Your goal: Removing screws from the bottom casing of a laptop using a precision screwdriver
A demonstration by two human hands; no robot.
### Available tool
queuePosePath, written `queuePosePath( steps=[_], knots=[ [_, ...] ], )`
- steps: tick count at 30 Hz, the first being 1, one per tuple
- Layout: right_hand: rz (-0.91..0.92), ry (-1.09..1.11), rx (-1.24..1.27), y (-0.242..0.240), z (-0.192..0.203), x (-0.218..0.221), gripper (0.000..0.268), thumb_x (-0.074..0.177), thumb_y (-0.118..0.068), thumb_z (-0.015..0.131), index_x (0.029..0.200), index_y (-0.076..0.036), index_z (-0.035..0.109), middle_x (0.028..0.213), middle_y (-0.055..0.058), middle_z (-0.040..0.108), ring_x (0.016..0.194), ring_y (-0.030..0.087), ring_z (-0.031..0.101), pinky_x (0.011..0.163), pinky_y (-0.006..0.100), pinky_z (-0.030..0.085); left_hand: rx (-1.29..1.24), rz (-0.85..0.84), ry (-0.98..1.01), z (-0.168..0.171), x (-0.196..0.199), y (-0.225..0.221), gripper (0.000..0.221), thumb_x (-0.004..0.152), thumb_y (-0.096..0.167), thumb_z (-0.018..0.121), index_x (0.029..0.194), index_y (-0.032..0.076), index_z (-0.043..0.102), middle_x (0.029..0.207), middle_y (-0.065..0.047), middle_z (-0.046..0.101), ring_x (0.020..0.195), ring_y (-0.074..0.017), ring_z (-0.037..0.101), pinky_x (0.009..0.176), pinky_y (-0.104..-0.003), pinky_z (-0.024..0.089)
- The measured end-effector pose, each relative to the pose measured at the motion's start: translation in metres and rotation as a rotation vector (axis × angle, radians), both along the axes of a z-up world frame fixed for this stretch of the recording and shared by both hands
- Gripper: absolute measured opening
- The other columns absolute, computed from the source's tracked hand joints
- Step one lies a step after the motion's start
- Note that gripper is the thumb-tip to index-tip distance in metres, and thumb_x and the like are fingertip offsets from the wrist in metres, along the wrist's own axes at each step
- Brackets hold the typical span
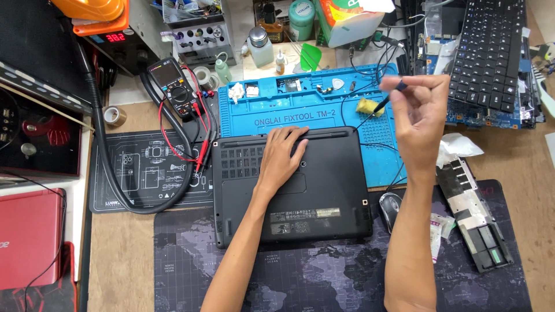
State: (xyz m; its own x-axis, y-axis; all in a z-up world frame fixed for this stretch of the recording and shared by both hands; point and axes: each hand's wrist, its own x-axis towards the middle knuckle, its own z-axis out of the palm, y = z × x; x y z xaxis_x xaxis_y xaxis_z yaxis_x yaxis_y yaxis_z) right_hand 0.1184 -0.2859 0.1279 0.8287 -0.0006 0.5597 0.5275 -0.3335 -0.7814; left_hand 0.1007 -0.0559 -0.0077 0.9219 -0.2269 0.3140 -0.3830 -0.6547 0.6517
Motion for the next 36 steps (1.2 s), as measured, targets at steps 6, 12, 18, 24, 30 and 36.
queuePosePath(
  steps=[6,12,18,24,30,36],
  knots=[
    [-0.002,0.002,-0.016,-0.011,-0.012,0.006,0.024,0.110,0.011,0.061,0.121,0.002,0.042,0.109,0.022,0.064,0.102,0.030,0.068,0.097,0.038,0.056,-0.014,-0.001,0.010,-0.002,0.001,0.001,0.028,0.106,0.027,0.054,0.129,0.015,0.065,0.114,-0.011,0.067,0.114,-0.0225,0.063,0.113,-0.041,0.033],
    [0.028,-0.034,-0.011,0.001,0.001,-0.002,0.031,0.107,0.004,0.068,0.121,0.002,0.041,0.128,0.033,0.058,0.122,0.045,0.063,0.110,0.052,0.050,-0.018,-0.001,0.005,-0.001,0.000,0.000,0.028,0.107,0.026,0.053,0.129,0.015,0.065,0.113,-0.011,0.067,0.113,-0.0215,0.063,0.113,-0.040,0.033],
    [0.106,0.085,0.144,-0.005,-0.001,0.000,0.021,0.112,0.013,0.051,0.118,-0.003,0.039,0.116,0.022,0.065,0.112,0.029,0.068,0.107,0.036,0.058,-0.050,0.006,0.002,0.001,0.000,-0.002,0.032,0.104,0.024,0.053,0.129,0.009,0.064,0.118,-0.007,0.065,0.112,-0.0264,0.056,0.104,-0.045,0.037],
    [0.058,0.068,0.115,-0.003,-0.005,0.001,0.033,0.106,0.006,0.065,0.118,-0.008,0.038,0.133,0.024,0.059,0.118,0.029,0.066,0.100,0.033,0.055,-0.152,0.051,-0.008,-0.003,0.002,-0.002,0.029,0.104,0.020,0.053,0.124,0.006,0.068,0.118,-0.011,0.063,0.115,-0.0300,0.056,0.099,-0.045,0.044],
    [-0.010,0.073,0.121,-0.011,-0.006,0.002,0.027,0.111,0.013,0.063,0.119,-0.004,0.044,0.109,0.016,0.058,0.108,0.022,0.064,0.102,0.030,0.057,0.024,0.547,0.120,0.014,0.024,0.038,0.024,0.102,0.022,0.056,0.118,0.009,0.068,0.118,-0.011,0.065,0.111,-0.0251,0.057,0.098,-0.038,0.050],
    [0.001,0.121,0.134,-0.012,-0.002,0.002,0.020,0.114,0.007,0.054,0.119,-0.007,0.041,0.116,0.020,0.062,0.108,0.027,0.070,0.100,0.031,0.057,0.272,0.542,-0.031,-0.021,0.074,0.091,0.016,0.092,0.003,0.069,0.107,0.002,0.074,0.103,-0.016,0.070,0.093,-0.0356,0.058,0.077,-0.045,0.048]
  ],
)
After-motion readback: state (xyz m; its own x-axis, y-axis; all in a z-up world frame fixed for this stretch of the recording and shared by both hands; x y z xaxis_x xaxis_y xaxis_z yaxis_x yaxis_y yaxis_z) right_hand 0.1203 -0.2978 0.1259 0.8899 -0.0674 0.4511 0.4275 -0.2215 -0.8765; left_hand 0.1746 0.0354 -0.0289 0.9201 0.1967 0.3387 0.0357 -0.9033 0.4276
